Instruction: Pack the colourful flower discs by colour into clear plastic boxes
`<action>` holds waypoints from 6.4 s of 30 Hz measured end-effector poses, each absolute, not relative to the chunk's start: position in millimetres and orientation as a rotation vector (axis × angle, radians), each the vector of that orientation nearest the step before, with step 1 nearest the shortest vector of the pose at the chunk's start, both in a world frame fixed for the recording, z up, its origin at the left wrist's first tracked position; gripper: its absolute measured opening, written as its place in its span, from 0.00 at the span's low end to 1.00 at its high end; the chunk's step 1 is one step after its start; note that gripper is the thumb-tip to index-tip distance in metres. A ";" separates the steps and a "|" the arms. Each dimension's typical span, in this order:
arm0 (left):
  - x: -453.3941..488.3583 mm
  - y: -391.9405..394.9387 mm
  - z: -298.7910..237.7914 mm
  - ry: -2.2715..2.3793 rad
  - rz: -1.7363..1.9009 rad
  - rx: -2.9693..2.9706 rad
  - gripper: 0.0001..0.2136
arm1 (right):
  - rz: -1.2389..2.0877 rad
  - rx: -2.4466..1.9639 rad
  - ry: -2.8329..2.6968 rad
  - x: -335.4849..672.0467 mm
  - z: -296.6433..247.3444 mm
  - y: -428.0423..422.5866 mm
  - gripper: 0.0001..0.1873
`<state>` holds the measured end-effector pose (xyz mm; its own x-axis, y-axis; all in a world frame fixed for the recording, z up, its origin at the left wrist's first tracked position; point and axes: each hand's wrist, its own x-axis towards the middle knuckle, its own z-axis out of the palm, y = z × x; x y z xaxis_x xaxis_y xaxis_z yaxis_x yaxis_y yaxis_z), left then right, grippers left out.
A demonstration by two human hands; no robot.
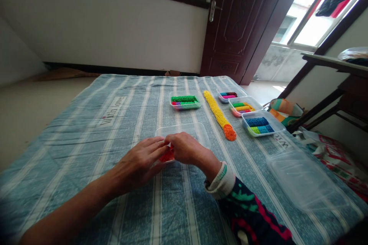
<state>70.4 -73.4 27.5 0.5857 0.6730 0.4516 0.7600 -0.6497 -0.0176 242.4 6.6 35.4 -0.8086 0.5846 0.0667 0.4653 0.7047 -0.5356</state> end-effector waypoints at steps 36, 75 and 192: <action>65.8 -54.8 2.8 -1.158 -0.762 -2.571 0.09 | 0.572 -0.717 -2.831 236.9 37.8 16.8 0.11; 67.2 -60.3 8.5 -1.176 -0.629 -2.586 0.12 | 0.087 -1.884 -2.443 392.8 33.0 57.7 0.17; 90.2 -57.4 1.8 -1.276 -0.567 -2.547 0.14 | 1.105 -0.817 -2.646 255.0 39.1 38.0 0.18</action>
<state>90.2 -57.4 1.8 0.5442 0.7138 0.4408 0.8055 -0.5915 -0.0366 255.0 38.0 39.1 -0.8380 0.5422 -0.0608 0.4243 0.5777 -0.6973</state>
